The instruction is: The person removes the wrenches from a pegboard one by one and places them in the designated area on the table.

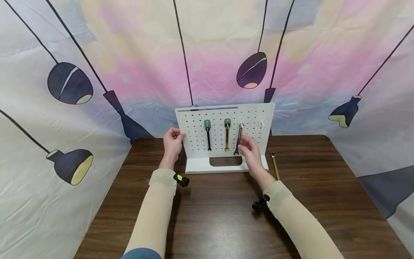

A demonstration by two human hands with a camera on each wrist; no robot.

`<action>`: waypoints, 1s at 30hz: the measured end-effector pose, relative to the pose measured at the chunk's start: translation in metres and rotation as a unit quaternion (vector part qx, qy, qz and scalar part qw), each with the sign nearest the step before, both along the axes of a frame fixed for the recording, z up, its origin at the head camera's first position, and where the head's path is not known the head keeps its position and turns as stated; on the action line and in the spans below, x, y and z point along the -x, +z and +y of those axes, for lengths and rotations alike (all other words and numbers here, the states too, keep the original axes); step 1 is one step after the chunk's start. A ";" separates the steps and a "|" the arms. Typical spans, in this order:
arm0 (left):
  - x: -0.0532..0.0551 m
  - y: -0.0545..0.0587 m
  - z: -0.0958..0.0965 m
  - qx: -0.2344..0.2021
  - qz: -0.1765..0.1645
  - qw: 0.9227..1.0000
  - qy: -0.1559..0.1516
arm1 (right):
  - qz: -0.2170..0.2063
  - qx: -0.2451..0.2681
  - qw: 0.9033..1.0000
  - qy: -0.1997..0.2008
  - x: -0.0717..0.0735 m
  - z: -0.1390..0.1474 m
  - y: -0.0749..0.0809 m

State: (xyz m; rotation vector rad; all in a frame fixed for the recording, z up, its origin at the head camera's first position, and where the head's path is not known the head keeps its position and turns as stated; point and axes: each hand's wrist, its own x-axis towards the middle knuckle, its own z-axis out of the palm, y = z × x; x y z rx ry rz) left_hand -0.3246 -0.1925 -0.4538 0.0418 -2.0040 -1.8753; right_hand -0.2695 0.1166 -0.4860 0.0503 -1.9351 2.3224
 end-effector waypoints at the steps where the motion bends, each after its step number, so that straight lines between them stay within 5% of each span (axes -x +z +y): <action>1: 0.000 0.000 0.000 0.001 0.000 1.000 -0.001 | 0.000 -0.002 1.000 -0.002 0.000 0.000 -0.001; 30: 0.000 0.000 -0.002 -0.001 -0.006 1.000 -0.013 | -0.014 -0.044 0.999 -0.019 -0.007 0.007 -0.007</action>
